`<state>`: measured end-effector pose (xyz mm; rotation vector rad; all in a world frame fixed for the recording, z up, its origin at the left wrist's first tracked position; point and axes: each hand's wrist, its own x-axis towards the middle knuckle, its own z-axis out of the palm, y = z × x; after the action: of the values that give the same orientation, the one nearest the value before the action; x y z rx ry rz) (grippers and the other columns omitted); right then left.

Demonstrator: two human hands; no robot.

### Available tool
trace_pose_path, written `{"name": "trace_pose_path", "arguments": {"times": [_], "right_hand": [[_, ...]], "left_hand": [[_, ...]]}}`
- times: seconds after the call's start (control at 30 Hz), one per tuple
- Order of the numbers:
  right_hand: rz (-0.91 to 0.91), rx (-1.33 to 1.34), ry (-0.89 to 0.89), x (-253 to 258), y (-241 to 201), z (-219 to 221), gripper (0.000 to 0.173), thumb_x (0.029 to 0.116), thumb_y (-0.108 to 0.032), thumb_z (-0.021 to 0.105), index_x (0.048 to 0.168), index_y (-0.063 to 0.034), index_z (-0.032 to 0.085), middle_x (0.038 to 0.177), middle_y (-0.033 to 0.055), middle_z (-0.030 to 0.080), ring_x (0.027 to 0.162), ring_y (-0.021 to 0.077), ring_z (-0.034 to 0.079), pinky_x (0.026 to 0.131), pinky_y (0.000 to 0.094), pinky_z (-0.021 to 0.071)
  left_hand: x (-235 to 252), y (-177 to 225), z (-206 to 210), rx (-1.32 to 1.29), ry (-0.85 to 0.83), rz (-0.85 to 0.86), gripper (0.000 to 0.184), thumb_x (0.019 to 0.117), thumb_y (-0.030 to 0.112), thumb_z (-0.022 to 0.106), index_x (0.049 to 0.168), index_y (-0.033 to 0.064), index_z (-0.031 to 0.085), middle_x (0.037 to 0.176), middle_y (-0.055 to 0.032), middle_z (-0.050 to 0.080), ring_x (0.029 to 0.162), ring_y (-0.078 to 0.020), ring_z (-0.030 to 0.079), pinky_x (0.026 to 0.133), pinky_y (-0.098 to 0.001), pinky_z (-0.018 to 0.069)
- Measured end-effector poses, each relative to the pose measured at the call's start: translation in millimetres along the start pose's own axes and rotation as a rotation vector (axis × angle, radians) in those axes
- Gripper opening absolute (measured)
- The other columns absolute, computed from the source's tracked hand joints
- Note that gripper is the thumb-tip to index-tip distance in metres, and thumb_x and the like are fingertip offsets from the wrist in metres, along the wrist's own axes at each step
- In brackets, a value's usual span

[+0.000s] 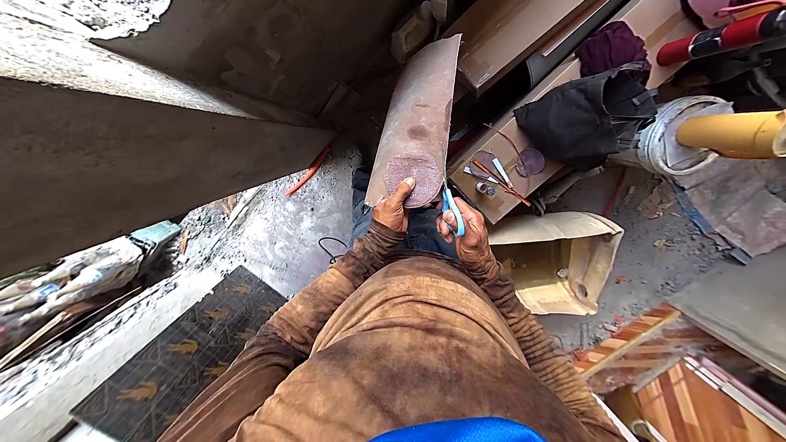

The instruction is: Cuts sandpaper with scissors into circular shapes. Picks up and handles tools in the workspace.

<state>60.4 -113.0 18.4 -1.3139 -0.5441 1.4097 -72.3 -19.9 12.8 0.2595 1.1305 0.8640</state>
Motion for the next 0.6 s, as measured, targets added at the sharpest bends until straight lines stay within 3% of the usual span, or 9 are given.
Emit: {"name": "trace_pose_path", "arguments": {"times": [0.13,0.23,0.3,0.6], "right_hand": [[0.034,-0.038,-0.018,0.9,-1.3,-4.4,0.036,0.0977,-0.037,0.066,0.108,-0.0022,0.062,0.068,-0.0038,0.062,0.056,0.0043,0.058,0.052,0.0199,0.0484],[0.078,-0.076,-0.086,3.6,-5.7,-9.0,0.048,0.098,-0.05,0.061,0.109,-0.0039,0.061,0.068,-0.0046,0.062,0.057,0.0052,0.059,0.053,0.0208,0.0502],[0.09,-0.072,-0.106,4.0,-7.7,-9.1,0.049,0.098,-0.053,0.06,0.108,-0.0046,0.061,0.068,-0.0047,0.062,0.057,0.0051,0.059,0.054,0.0205,0.0503],[0.155,-0.044,-0.088,-4.9,4.5,-15.3,0.042,0.0954,-0.04,0.069,0.11,-0.0012,0.064,0.067,-0.005,0.061,0.055,0.0017,0.055,0.051,0.018,0.0455]], "left_hand": [[4.1,1.3,-4.5,0.0,0.0,-0.016,0.021,0.0975,0.01,0.067,0.117,0.0015,0.065,0.1,-0.0118,0.074,0.088,-0.0231,0.073,0.08,-0.0423,0.0631],[3.8,2.7,-10.4,0.026,-0.04,-0.023,0.022,0.0966,0.01,0.068,0.117,0.002,0.064,0.098,-0.0131,0.074,0.082,-0.0241,0.074,0.071,-0.0417,0.064],[4.1,3.7,-13.7,0.03,-0.062,-0.027,0.021,0.0969,0.01,0.067,0.116,0.0024,0.064,0.098,-0.0128,0.074,0.08,-0.0234,0.074,0.069,-0.0404,0.0638],[6.5,0.8,-27.2,0.029,-0.048,-0.036,0.02,0.0964,0.008,0.066,0.116,0.0031,0.064,0.096,-0.0116,0.074,0.079,-0.0225,0.073,0.067,-0.0401,0.0637]]}}
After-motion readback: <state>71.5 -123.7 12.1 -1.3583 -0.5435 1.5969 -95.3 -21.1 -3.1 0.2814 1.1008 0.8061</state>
